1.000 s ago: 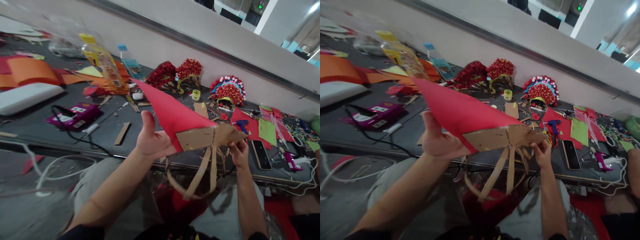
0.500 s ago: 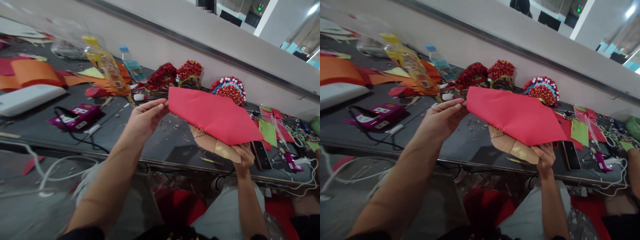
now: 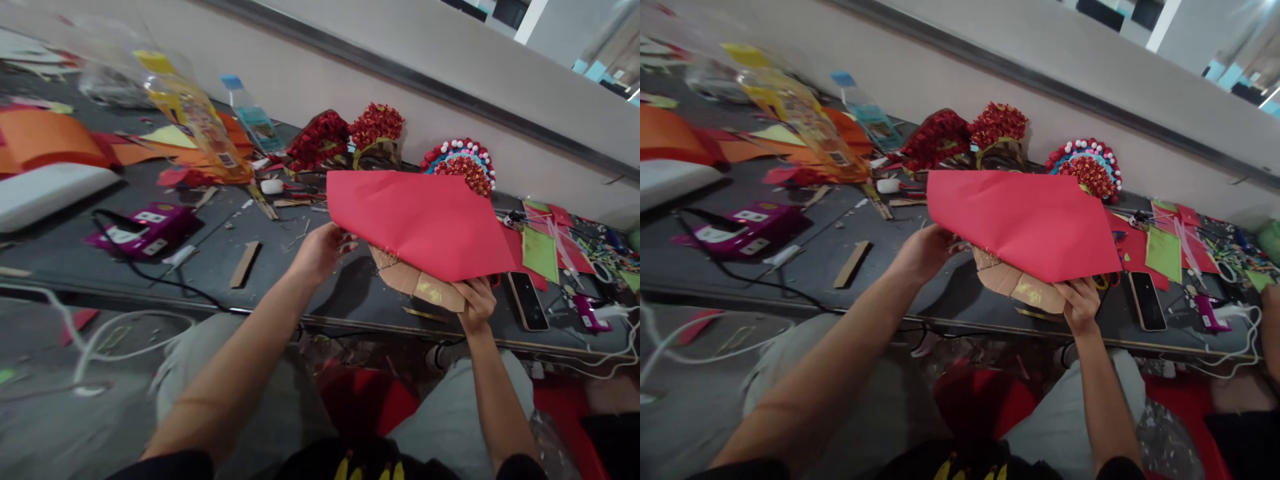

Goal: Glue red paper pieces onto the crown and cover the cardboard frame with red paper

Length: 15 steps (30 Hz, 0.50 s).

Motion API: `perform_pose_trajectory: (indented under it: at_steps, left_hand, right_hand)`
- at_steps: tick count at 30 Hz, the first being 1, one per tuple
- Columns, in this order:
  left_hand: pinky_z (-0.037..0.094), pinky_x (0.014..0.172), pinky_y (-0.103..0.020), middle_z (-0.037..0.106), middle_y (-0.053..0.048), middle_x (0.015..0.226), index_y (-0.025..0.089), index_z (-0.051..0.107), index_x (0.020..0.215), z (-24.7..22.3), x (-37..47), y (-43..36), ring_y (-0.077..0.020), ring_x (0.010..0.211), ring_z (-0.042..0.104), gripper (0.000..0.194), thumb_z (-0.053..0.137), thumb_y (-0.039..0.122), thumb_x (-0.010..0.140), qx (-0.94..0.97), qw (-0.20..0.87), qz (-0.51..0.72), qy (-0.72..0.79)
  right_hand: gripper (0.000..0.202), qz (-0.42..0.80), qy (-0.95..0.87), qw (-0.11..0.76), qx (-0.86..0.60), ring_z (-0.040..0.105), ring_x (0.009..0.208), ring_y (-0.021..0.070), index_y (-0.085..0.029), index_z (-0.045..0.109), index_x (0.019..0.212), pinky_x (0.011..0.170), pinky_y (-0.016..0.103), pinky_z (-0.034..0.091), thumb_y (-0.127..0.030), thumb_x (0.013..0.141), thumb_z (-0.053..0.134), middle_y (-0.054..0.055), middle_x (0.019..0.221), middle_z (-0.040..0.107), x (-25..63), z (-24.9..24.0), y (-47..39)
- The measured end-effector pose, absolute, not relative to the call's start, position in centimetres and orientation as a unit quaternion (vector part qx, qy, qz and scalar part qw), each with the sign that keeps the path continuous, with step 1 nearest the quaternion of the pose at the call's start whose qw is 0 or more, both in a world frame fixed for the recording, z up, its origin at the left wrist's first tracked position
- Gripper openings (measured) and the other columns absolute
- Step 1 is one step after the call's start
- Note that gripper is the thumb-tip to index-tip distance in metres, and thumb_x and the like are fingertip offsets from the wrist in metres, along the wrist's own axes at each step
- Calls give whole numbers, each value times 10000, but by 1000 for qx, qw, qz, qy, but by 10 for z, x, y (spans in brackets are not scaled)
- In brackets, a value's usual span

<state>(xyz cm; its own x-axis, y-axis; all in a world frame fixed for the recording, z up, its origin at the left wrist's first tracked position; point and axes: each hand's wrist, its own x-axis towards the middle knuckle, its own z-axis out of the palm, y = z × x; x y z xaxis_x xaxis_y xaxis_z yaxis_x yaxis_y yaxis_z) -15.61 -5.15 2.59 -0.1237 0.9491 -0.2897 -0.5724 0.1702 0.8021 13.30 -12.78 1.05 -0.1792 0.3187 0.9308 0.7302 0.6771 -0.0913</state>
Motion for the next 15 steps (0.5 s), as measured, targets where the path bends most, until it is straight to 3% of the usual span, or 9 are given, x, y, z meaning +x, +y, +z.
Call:
perform_pose_trajectory:
  at_steps: [2,5,8,11,13,15]
  left_hand:
    - [461,638,-241,647,8,671,170,575,728,29,-163,-49,-127,692,590,211,399,180,845,230,585,646,433]
    - [476,812,-317,714,-50,820,144,615,844,38,-178,-47,-193,896,621,420,302,408,935,281,565,645,431]
    - [450,928,-412,726,-101,977,125,628,970,47,-189,-51,-276,1070,595,587,282,594,902,339,565,630,410]
    - [432,977,-416,705,-54,1112,168,635,1027,50,-196,-58,-277,1170,539,609,337,674,862,355,539,678,352]
    - [427,987,-412,724,-31,1046,186,659,949,49,-204,-62,-270,1165,532,608,350,700,852,356,533,692,331]
    - [434,965,-442,735,-64,822,166,666,783,46,-214,-63,-283,1094,562,659,303,710,860,364,540,668,359]
  right_hand:
    - [268,-186,-761,522,-338,670,795,155,-339,740,968,772,280,542,-169,883,552,2,768,723,134,11,-129]
    - [271,-167,-797,477,-330,664,796,141,-332,750,942,793,263,535,-193,908,520,8,765,719,136,9,-131]
    - [302,-151,-821,437,-333,673,847,136,-322,754,932,856,269,536,-215,934,471,11,789,729,137,6,-130]
    - [315,-145,-822,441,-329,670,997,146,-312,732,1005,960,325,522,-206,946,441,9,910,751,137,5,-127]
    - [305,-143,-812,457,-333,649,1089,163,-299,714,1051,1000,372,510,-189,941,451,16,1005,748,137,5,-124]
    - [292,-144,-796,475,-346,650,1103,174,-291,712,1051,999,388,515,-178,933,469,21,1034,746,138,6,-121]
